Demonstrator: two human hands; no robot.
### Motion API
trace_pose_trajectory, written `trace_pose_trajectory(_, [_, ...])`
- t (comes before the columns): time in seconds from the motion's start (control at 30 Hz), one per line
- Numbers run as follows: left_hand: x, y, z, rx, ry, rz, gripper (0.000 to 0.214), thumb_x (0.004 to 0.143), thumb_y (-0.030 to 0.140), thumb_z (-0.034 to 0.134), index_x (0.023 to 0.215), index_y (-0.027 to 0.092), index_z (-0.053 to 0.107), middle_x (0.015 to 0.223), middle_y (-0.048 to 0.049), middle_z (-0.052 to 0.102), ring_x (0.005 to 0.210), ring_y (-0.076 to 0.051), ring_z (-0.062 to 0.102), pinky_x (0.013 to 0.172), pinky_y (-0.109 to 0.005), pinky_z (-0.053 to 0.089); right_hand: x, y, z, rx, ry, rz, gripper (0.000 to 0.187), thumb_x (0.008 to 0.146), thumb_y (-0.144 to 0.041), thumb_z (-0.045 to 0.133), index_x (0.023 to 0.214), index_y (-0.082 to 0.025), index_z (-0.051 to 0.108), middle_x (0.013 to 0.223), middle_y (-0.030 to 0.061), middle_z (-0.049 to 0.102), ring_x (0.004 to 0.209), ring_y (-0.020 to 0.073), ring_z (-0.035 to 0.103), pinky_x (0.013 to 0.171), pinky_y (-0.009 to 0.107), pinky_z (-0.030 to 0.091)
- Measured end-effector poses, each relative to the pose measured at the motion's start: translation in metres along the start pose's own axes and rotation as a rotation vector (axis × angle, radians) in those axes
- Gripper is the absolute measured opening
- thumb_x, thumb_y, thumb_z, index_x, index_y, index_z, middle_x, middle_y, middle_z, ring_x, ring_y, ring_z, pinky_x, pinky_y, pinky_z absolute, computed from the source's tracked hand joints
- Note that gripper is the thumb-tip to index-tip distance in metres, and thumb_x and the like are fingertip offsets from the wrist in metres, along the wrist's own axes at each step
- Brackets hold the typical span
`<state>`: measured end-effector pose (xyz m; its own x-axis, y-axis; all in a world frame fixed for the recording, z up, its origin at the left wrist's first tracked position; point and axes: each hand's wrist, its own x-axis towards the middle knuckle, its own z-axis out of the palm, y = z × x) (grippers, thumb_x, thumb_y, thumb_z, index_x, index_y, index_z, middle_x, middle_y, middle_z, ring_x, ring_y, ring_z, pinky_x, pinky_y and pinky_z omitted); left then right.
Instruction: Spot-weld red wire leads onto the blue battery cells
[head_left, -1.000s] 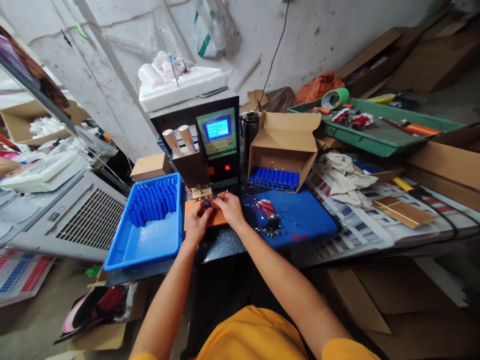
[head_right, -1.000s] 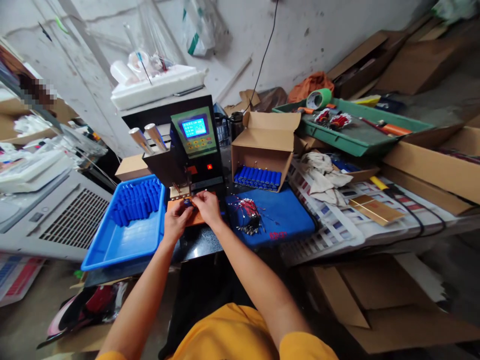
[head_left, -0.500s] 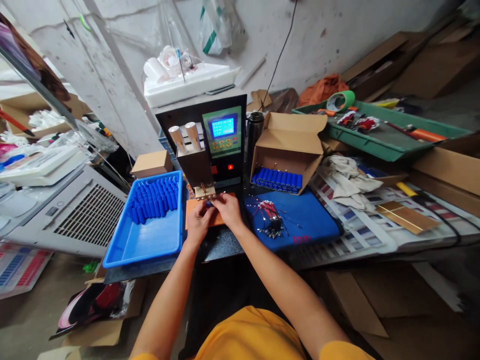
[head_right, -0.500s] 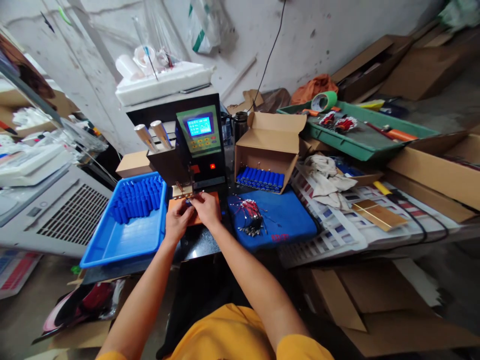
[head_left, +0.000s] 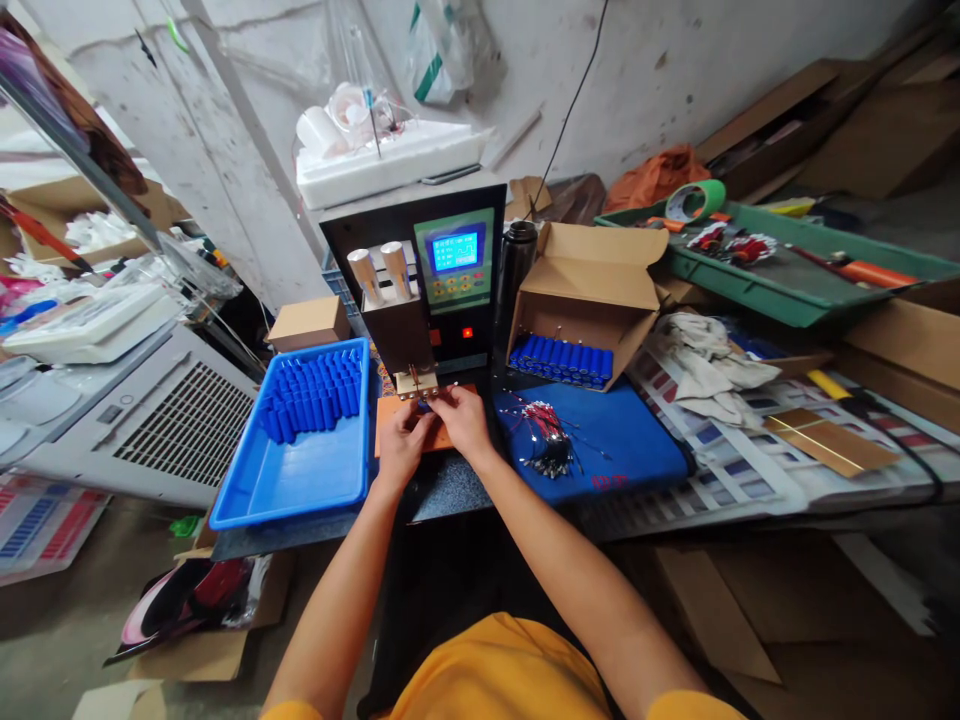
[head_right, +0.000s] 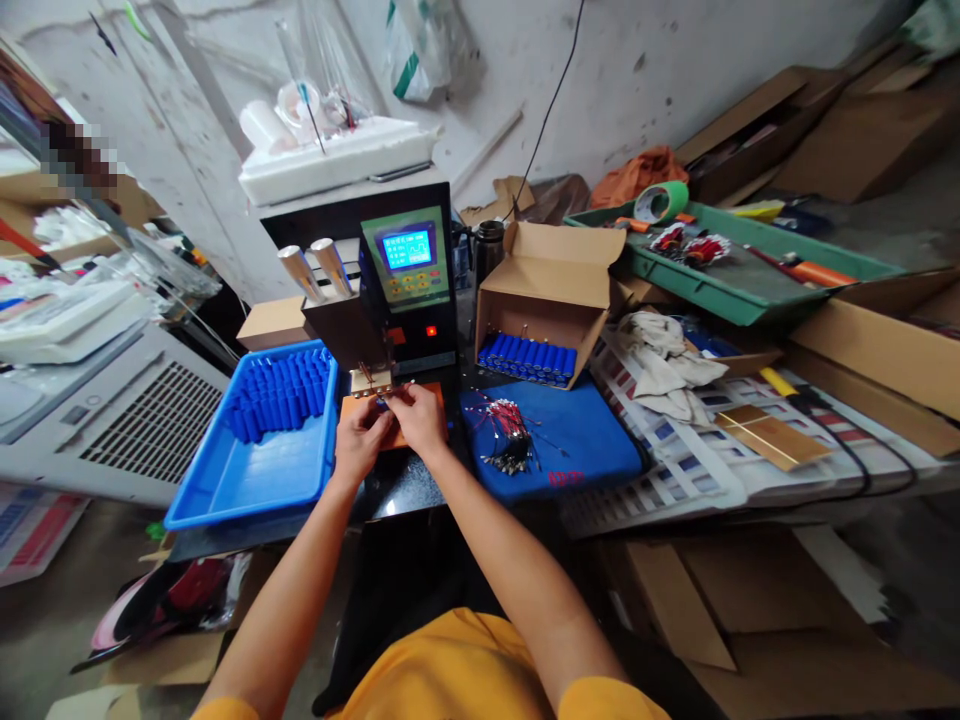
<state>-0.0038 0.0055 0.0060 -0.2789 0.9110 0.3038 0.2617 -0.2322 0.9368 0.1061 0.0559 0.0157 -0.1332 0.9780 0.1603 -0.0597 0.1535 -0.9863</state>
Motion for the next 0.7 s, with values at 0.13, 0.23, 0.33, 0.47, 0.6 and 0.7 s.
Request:
trace_pose_trajectory(0.13, [0.0, -0.003, 0.0, 0.009, 0.006, 0.002, 0.031, 0.082, 0.035, 0.067, 0.106, 0.016, 0.072, 0.082, -0.0031, 0.072, 0.072, -0.015, 0.065, 0.069, -0.025, 0.053, -0.001, 0.0, 0.0, -0.013, -0.002, 0.005, 0.013, 0.076, -0.032, 0.067, 0.077, -0.019, 0.07, 0.075, 0.0028, 0.072, 0.071, 0.0197, 0.065, 0.066, 0.028, 0.047])
trace_pose_trajectory(0.23, [-0.001, -0.004, 0.0, 0.005, 0.007, -0.01, 0.031, 0.082, 0.033, 0.066, 0.107, 0.016, 0.072, 0.087, -0.0038, 0.074, 0.073, -0.015, 0.065, 0.069, -0.025, 0.052, 0.0, 0.002, -0.001, -0.028, -0.002, -0.018, 0.014, 0.077, -0.034, 0.067, 0.077, -0.019, 0.069, 0.076, 0.0029, 0.072, 0.072, 0.0198, 0.065, 0.067, 0.029, 0.047])
trace_pose_trajectory(0.33, [-0.001, -0.003, 0.0, 0.007, 0.017, -0.014, 0.031, 0.081, 0.033, 0.066, 0.106, 0.016, 0.072, 0.087, -0.004, 0.074, 0.073, -0.015, 0.065, 0.068, -0.025, 0.052, 0.001, 0.001, -0.003, -0.027, -0.025, -0.025, 0.015, 0.077, -0.034, 0.066, 0.076, -0.019, 0.068, 0.075, 0.003, 0.071, 0.073, 0.0195, 0.064, 0.068, 0.029, 0.047])
trace_pose_trajectory(0.47, [0.0, -0.001, 0.001, 0.01, 0.032, 0.008, 0.029, 0.08, 0.034, 0.067, 0.103, 0.016, 0.072, 0.089, -0.0044, 0.074, 0.075, -0.015, 0.065, 0.071, -0.026, 0.053, -0.003, -0.005, -0.008, 0.002, -0.05, -0.038, 0.018, 0.078, -0.036, 0.063, 0.075, -0.018, 0.066, 0.074, 0.0026, 0.068, 0.072, 0.018, 0.062, 0.067, 0.028, 0.046])
trace_pose_trajectory(0.6, [-0.001, -0.002, 0.001, 0.011, 0.021, 0.002, 0.029, 0.08, 0.035, 0.067, 0.102, 0.016, 0.071, 0.085, -0.0034, 0.072, 0.069, -0.013, 0.062, 0.066, -0.024, 0.05, -0.009, -0.007, -0.014, -0.001, -0.081, -0.022, 0.025, 0.076, -0.041, 0.065, 0.065, -0.019, 0.059, 0.062, -0.0006, 0.06, 0.059, 0.0139, 0.055, 0.057, 0.025, 0.041])
trace_pose_trajectory(0.7, [-0.001, -0.002, 0.002, 0.008, 0.02, -0.003, 0.027, 0.08, 0.036, 0.066, 0.098, 0.016, 0.071, 0.079, -0.0022, 0.07, 0.064, -0.012, 0.06, 0.062, -0.023, 0.048, -0.011, -0.009, -0.015, 0.027, -0.136, 0.076, 0.037, 0.073, -0.048, 0.068, 0.055, -0.02, 0.051, 0.05, -0.0037, 0.049, 0.047, 0.0101, 0.045, 0.045, 0.022, 0.033])
